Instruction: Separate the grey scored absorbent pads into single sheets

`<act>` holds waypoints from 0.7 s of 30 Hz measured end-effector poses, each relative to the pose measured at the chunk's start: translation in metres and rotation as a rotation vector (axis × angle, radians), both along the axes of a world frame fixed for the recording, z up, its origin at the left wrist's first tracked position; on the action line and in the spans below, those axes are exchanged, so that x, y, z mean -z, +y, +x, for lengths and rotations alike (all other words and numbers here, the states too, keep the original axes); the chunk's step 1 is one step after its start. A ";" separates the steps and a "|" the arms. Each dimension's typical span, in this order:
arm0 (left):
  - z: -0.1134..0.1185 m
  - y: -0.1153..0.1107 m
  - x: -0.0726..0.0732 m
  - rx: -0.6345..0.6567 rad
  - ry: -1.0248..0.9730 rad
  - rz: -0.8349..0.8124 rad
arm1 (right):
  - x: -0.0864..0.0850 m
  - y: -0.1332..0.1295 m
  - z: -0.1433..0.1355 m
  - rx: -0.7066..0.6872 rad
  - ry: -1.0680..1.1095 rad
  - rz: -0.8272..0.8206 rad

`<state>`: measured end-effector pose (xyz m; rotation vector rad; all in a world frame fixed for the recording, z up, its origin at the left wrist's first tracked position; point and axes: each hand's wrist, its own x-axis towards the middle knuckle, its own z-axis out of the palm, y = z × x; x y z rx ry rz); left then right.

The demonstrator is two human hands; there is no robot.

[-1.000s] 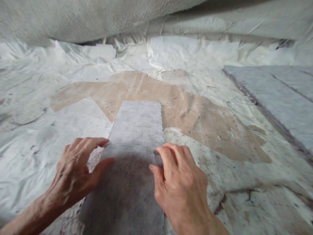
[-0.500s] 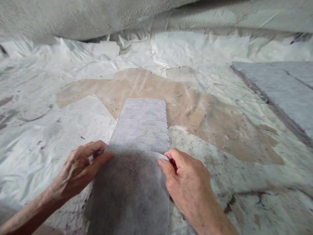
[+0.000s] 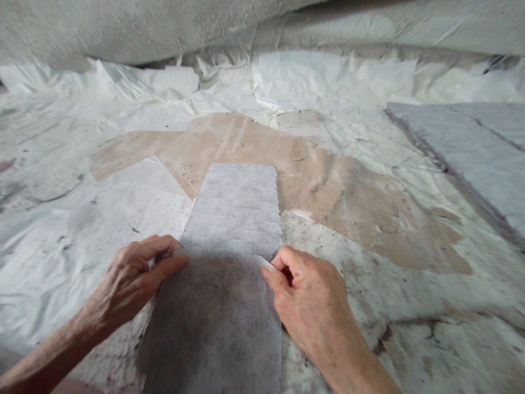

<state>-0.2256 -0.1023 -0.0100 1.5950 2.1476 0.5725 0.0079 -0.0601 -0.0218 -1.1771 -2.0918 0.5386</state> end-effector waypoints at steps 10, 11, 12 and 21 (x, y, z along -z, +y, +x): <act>0.004 -0.005 0.005 0.028 0.144 0.104 | 0.009 0.002 0.002 0.136 -0.094 -0.132; 0.004 -0.006 0.007 0.036 0.180 0.117 | 0.009 0.002 0.001 0.142 -0.118 -0.123; 0.005 -0.007 0.008 0.050 0.229 0.136 | 0.009 0.001 0.000 0.144 -0.155 -0.089; 0.032 -0.024 0.005 0.109 0.621 0.602 | 0.007 -0.020 0.002 0.116 -0.356 0.488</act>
